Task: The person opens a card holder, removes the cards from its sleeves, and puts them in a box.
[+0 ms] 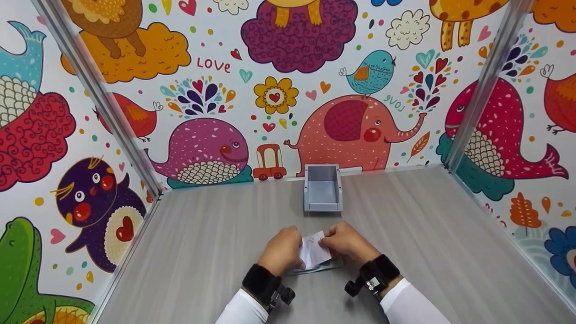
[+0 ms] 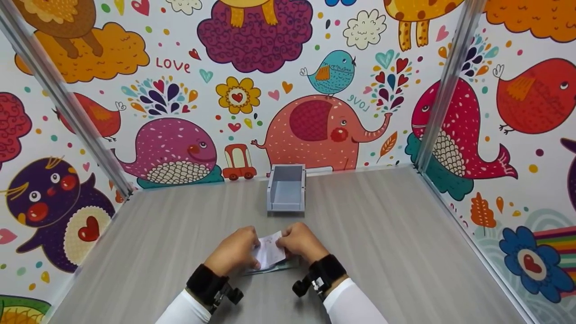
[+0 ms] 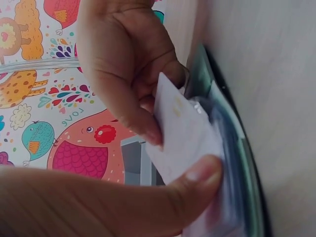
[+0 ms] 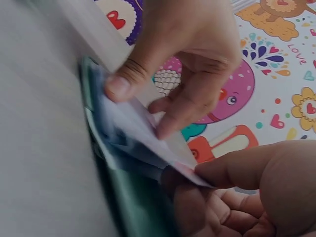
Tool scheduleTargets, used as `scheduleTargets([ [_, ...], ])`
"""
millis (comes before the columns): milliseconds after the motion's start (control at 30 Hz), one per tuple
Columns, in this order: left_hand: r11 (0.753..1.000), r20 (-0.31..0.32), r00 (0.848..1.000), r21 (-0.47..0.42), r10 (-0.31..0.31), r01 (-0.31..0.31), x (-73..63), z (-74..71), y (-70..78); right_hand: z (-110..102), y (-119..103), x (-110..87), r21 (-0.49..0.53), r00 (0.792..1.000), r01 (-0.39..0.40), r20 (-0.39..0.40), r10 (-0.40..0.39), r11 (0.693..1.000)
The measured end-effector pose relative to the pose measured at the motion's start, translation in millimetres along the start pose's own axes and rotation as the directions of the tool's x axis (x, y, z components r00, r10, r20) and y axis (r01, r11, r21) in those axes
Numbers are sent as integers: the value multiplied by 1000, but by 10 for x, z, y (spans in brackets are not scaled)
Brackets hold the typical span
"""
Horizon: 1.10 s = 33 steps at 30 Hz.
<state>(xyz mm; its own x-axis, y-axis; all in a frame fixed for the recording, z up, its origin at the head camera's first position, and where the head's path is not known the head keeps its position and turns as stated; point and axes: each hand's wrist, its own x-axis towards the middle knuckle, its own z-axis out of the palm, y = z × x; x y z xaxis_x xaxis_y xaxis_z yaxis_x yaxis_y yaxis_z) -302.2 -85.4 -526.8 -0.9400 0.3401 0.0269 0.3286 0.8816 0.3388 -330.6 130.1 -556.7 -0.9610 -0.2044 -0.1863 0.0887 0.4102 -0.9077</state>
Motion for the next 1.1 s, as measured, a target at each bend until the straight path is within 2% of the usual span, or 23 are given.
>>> scheduleTargets([
  [133,999,-6,1000,46,3,-3,6,1,32,-128,-64,-9,-134,998,40,-51,-47,990],
  [233,997,-14,1000,73,10,-9,13,-5,42,-198,-156,-27,-239,987,86,-108,-115,967],
  [400,998,-21,1000,69,17,-16,22,0,35,-245,-295,-50,-320,956,152,-193,-222,935],
  [533,996,-36,999,84,22,-19,18,17,27,-219,-366,-39,-369,933,167,-241,-268,914],
  [633,997,-40,999,82,18,-15,12,31,27,-180,-415,-15,-447,903,185,-274,-331,875],
  [700,998,-42,999,67,14,-11,3,35,29,-159,-437,14,-513,868,211,-292,-401,832],
  [767,998,-45,999,61,14,-11,-5,36,32,-147,-466,56,-583,818,253,-297,-493,772],
  [833,998,-52,999,68,17,-13,-12,37,32,-144,-483,122,-654,752,302,-284,-594,694],
  [933,996,-62,998,82,21,-16,-22,34,35,-144,-492,250,-751,654,352,-230,-721,559],
  [1033,996,-66,998,92,20,-14,-27,25,48,-139,-475,380,-834,580,339,-180,-795,436],
  [1100,995,-72,997,102,21,-13,-28,19,57,-127,-449,457,-874,548,309,-158,-821,375],
])
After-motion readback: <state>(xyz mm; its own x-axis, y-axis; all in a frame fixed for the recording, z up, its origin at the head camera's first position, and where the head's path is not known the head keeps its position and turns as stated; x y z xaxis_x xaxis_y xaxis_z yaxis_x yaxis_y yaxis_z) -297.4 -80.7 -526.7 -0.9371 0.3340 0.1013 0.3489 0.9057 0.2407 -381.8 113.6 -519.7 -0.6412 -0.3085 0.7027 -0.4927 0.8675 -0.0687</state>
